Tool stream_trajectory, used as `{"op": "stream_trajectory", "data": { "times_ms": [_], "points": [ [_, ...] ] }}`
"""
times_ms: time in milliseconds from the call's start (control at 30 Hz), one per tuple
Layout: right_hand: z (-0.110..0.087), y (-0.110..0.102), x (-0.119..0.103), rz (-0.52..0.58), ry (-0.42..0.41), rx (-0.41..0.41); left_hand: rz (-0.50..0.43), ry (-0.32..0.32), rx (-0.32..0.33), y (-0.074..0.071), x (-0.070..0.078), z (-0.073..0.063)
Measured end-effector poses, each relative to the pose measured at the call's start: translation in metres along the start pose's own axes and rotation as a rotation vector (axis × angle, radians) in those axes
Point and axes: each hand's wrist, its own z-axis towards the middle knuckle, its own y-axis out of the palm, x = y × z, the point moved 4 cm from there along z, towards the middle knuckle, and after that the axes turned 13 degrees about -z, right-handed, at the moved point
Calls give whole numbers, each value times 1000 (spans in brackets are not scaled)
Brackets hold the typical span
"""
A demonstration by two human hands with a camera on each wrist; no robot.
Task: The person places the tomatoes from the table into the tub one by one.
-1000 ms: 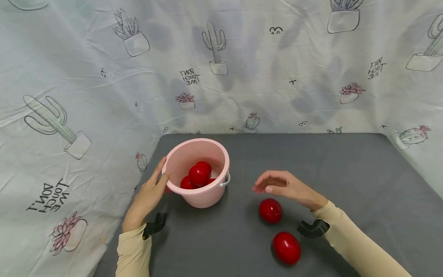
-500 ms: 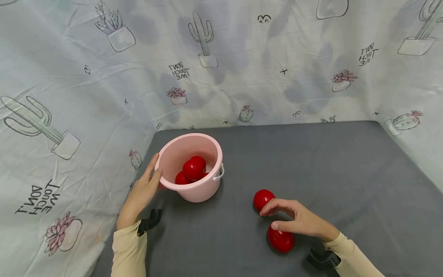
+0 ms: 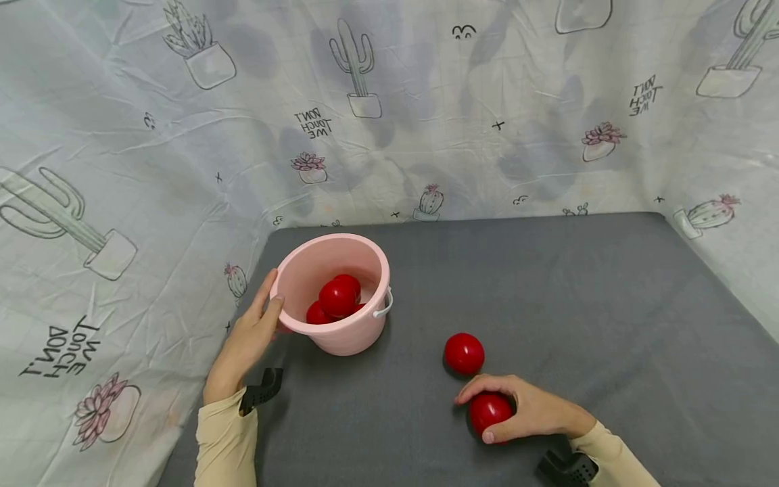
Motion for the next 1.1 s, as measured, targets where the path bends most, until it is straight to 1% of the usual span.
{"op": "stream_trajectory", "data": {
  "times_ms": [100, 233, 300, 367, 433, 500, 600, 700, 800, 900, 1100],
  "points": [
    [-1, 0, 0, -94, 3, -29, -1, -11, -3, -2, 1, 0],
    [-3, 0, -1, -201, 43, -61, 8, -15, -2, -4, 1, 0],
    [-3, 0, -1, -202, 94, -68, 11, -13, -1, -4, 2, 0],
    [-3, 1, -1, -190, 123, -70, 10, -9, -3, -4, 2, 0],
    [-4, 1, -1, -166, 125, -69, 8, -6, -7, -4, 2, 0],
    [-4, 2, 0, -114, 85, -70, 7, -3, -11, -3, 2, 0],
    [-6, 3, 0, 20, 3, -70, 1, -7, -22, -2, 2, 0],
    [-8, 0, -3, 155, -54, -56, -6, -19, -26, 0, 2, 0],
    [-9, -7, -9, 222, -82, -24, -13, -27, -24, 0, 2, 0],
    [-10, -17, -15, 241, -80, 37, -22, -26, -22, -1, 2, 0],
    [-13, -38, -21, 279, -15, 255, -37, -37, -24, -1, 2, -3]
  ]
}}
